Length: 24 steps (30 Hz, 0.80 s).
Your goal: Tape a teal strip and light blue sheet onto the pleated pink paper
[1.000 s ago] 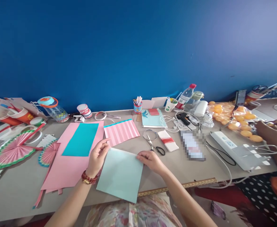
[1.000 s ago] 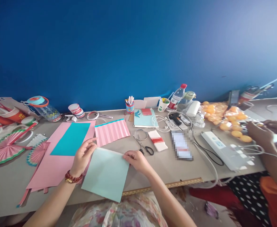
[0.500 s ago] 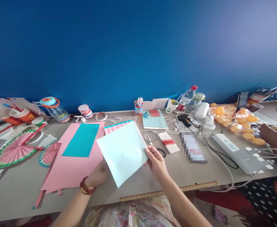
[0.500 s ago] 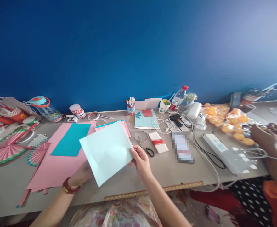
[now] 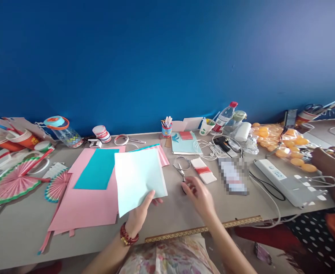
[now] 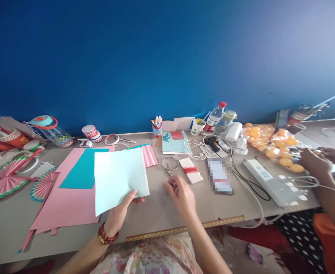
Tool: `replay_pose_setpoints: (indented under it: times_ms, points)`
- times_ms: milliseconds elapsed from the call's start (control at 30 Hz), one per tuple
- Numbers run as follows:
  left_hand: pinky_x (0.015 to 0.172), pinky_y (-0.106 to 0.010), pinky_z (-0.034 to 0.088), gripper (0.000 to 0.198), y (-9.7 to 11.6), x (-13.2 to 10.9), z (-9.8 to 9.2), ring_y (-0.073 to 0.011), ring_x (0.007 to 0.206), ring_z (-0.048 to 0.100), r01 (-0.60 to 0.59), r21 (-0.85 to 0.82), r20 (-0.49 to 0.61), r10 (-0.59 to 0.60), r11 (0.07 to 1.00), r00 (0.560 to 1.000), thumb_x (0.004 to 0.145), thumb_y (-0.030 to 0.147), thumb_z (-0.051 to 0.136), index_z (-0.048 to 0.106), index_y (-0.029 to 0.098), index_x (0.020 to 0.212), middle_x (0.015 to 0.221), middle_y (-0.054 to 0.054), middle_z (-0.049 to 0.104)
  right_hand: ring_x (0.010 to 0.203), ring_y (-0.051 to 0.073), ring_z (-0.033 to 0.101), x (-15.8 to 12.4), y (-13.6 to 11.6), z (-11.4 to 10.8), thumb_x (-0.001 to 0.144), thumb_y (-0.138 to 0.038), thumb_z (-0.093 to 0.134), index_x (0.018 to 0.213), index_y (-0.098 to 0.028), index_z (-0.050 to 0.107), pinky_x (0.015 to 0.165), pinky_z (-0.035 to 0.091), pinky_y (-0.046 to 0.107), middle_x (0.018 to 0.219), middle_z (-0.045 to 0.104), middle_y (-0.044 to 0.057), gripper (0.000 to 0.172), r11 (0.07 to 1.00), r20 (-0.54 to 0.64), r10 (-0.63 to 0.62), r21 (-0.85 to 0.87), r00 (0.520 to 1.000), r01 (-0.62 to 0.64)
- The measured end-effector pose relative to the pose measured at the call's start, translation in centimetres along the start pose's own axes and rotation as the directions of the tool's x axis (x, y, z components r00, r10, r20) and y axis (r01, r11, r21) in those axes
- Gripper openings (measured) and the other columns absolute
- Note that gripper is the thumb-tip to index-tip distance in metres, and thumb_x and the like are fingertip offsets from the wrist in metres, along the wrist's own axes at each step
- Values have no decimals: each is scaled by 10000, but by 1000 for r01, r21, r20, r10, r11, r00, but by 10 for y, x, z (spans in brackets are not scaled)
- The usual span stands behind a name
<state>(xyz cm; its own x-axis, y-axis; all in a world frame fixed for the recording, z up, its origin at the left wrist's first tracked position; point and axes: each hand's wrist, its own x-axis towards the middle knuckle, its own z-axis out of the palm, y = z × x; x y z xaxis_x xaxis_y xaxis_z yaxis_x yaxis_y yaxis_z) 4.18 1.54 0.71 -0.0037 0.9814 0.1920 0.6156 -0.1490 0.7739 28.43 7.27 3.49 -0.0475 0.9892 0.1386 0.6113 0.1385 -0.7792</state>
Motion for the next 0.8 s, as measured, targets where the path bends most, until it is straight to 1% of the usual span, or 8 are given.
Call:
replay_pose_setpoints:
  times_ms: [33, 100, 200, 300, 433, 600, 700, 800]
  points:
    - [835, -299, 586, 492, 6, 3, -4, -158, 722, 716, 60, -64, 32, -58, 996, 998, 1010, 395, 306, 735, 242, 822, 821, 18, 761, 823, 232, 637, 1, 12, -8, 866, -551, 558, 997, -214, 608, 647, 486, 317, 946, 668, 76, 365, 980, -78, -11, -200, 997, -5]
    - [904, -309, 552, 501, 16, 9, -10, -161, 752, 716, 242, -220, 125, -218, 945, 968, 993, 464, 357, 715, 225, 737, 811, 14, 757, 874, 258, 635, 2, 32, -19, 878, -535, 534, 995, -210, 604, 649, 472, 326, 1005, 661, 92, 353, 899, -73, -50, -438, 996, 13]
    - [998, -341, 488, 477, 23, 14, -16, -178, 811, 710, 387, -316, 182, -345, 866, 921, 941, 543, 443, 705, 227, 698, 808, 14, 752, 881, 245, 643, -1, 43, -23, 906, -508, 504, 1013, -215, 591, 634, 457, 310, 1029, 655, 81, 324, 821, 29, -65, -567, 997, 70]
    - [1050, -366, 440, 449, 20, 16, -16, -179, 799, 702, 387, -325, 150, -357, 863, 922, 907, 564, 493, 709, 234, 692, 794, 21, 745, 889, 234, 649, -1, 37, -23, 887, -538, 536, 992, -223, 579, 591, 427, 285, 1032, 654, 66, 334, 789, 85, -22, -611, 996, 70]
    - [1033, -364, 460, 435, 13, 16, -15, -178, 768, 703, 361, -322, 96, -350, 875, 932, 884, 577, 524, 714, 240, 684, 792, 21, 750, 848, 219, 649, 3, 25, -23, 867, -527, 572, 946, -228, 566, 525, 355, 259, 1009, 654, 56, 309, 756, 117, 52, -654, 992, 37]
    - [1112, -369, 407, 429, 11, 16, -20, -190, 832, 712, 308, -277, 46, -308, 910, 950, 881, 574, 524, 709, 254, 663, 787, 27, 754, 788, 197, 650, 3, 26, -24, 883, -448, 559, 960, -222, 561, 498, 315, 254, 999, 657, 45, 239, 744, 128, 51, -667, 991, 48]
    - [1176, -372, 317, 415, 15, 17, -26, -192, 906, 706, 309, -259, 67, -302, 915, 951, 884, 551, 520, 688, 266, 635, 821, 45, 755, 703, 178, 645, 1, 31, -24, 890, -433, 546, 965, -225, 566, 480, 318, 261, 988, 662, 28, 222, 751, 142, 47, -657, 989, 59]
    - [1182, -353, 297, 436, 21, 19, -31, -184, 919, 698, 347, -284, 141, -319, 894, 937, 892, 518, 498, 629, 257, 568, 801, 48, 746, 706, 185, 648, 1, 29, -25, 902, -464, 528, 948, -228, 584, 493, 373, 274, 954, 666, 28, 246, 770, 105, -14, -634, 994, 78]
